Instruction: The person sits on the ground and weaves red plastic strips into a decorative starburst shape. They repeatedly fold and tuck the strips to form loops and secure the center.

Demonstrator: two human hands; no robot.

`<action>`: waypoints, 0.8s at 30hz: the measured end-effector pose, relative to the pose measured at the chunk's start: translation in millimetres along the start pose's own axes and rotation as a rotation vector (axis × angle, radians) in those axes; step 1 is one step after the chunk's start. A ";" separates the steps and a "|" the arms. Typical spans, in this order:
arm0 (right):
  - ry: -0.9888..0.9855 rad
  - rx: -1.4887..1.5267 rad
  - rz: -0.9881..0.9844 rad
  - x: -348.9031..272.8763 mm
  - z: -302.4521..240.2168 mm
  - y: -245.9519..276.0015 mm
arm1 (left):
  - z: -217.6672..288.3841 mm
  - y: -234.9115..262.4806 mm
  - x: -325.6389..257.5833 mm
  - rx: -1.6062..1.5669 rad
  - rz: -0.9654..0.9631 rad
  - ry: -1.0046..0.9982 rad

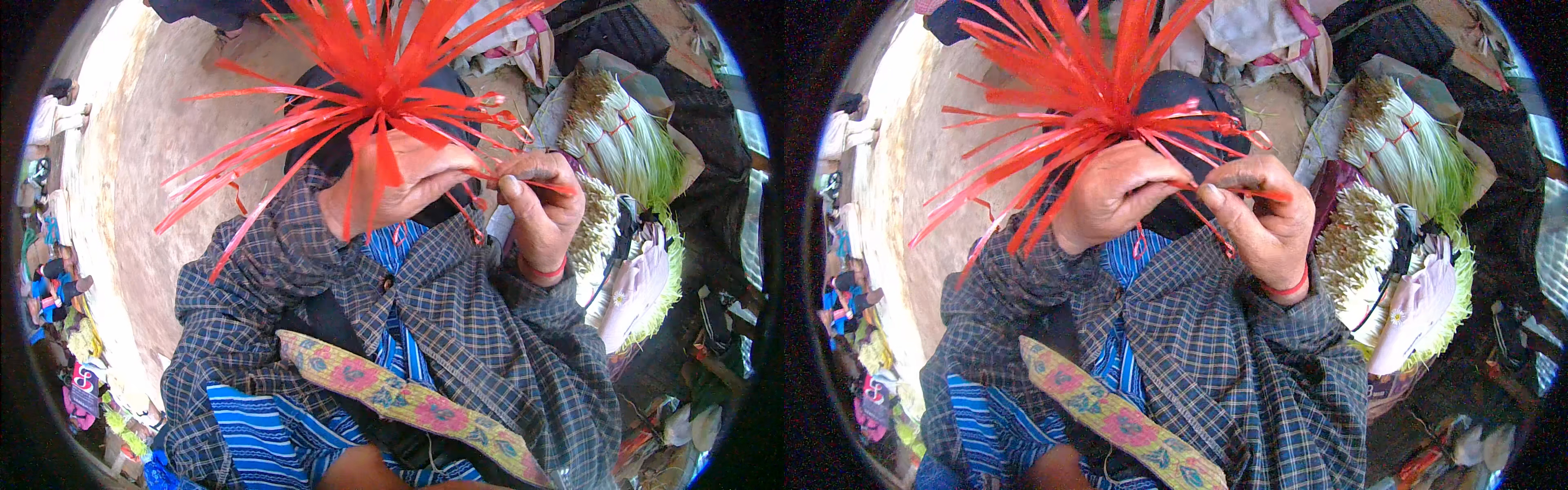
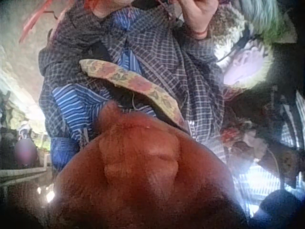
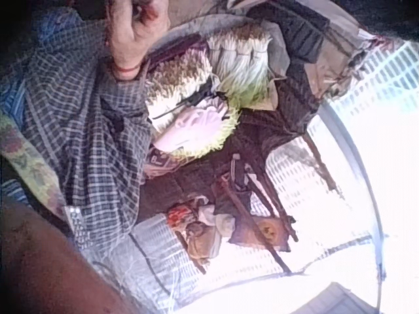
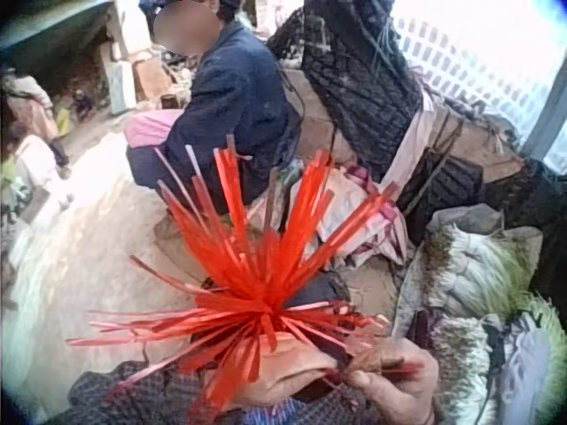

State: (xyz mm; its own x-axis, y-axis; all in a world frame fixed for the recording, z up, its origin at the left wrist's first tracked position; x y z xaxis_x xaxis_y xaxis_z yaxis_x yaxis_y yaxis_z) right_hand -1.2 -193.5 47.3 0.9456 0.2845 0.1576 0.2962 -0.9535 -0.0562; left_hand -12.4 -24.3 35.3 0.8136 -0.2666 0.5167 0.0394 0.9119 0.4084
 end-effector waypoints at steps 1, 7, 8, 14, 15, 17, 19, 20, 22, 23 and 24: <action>-0.017 -0.005 0.010 -1.3 0.3 3.7 | -1.6 2.8 -2.0 0.002 -0.020 0.004; -0.135 -0.011 -0.163 -7.3 2.5 16.5 | 3.0 11.5 -3.9 0.083 -0.013 0.019; -0.245 -0.032 -0.202 -9.5 4.3 16.3 | 3.6 13.6 -2.7 0.090 0.004 0.025; -0.233 0.019 -0.467 -10.9 2.0 -3.9 | -0.7 10.4 -0.3 0.067 0.020 0.005; -0.240 0.059 -0.467 -10.8 2.9 -7.9 | -2.5 7.8 -0.4 0.017 0.022 0.002; -0.287 0.135 -0.466 -11.2 6.3 -14.8 | -5.0 5.4 -3.3 -0.055 0.015 0.041; -0.243 0.249 -0.468 -11.1 7.5 -18.5 | -7.6 4.6 -7.8 -0.110 0.002 0.125; -0.269 0.321 -0.452 -12.1 9.3 -19.5 | -8.7 4.7 -9.6 -0.127 -0.013 0.136; -0.224 0.492 -0.379 -12.3 13.2 -21.8 | -16.1 1.1 -15.9 -0.336 -0.011 0.401; -0.162 0.598 -0.318 -11.6 15.2 -23.1 | -18.6 -1.1 -19.5 -0.457 0.000 0.508; -0.155 0.634 -0.270 -11.3 17.2 -21.6 | -20.8 -1.2 -18.0 -0.410 0.019 0.445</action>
State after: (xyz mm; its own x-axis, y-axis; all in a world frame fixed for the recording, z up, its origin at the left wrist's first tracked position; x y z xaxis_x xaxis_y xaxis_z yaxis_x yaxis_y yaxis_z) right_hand -15.9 -174.4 29.8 0.8225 0.5585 0.1073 0.4995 -0.6193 -0.6058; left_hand -15.0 -14.1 9.8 0.9774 -0.1735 0.1210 0.1707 0.9848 0.0329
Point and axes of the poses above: each hand's wrist, its own x-axis towards the middle knuckle, its own y-axis out of the back of the hand, z = x × y, the point moved 3 cm from there along x, towards the middle knuckle, and after that the axes turned 2 degrees about z, right-handed, at the moved point
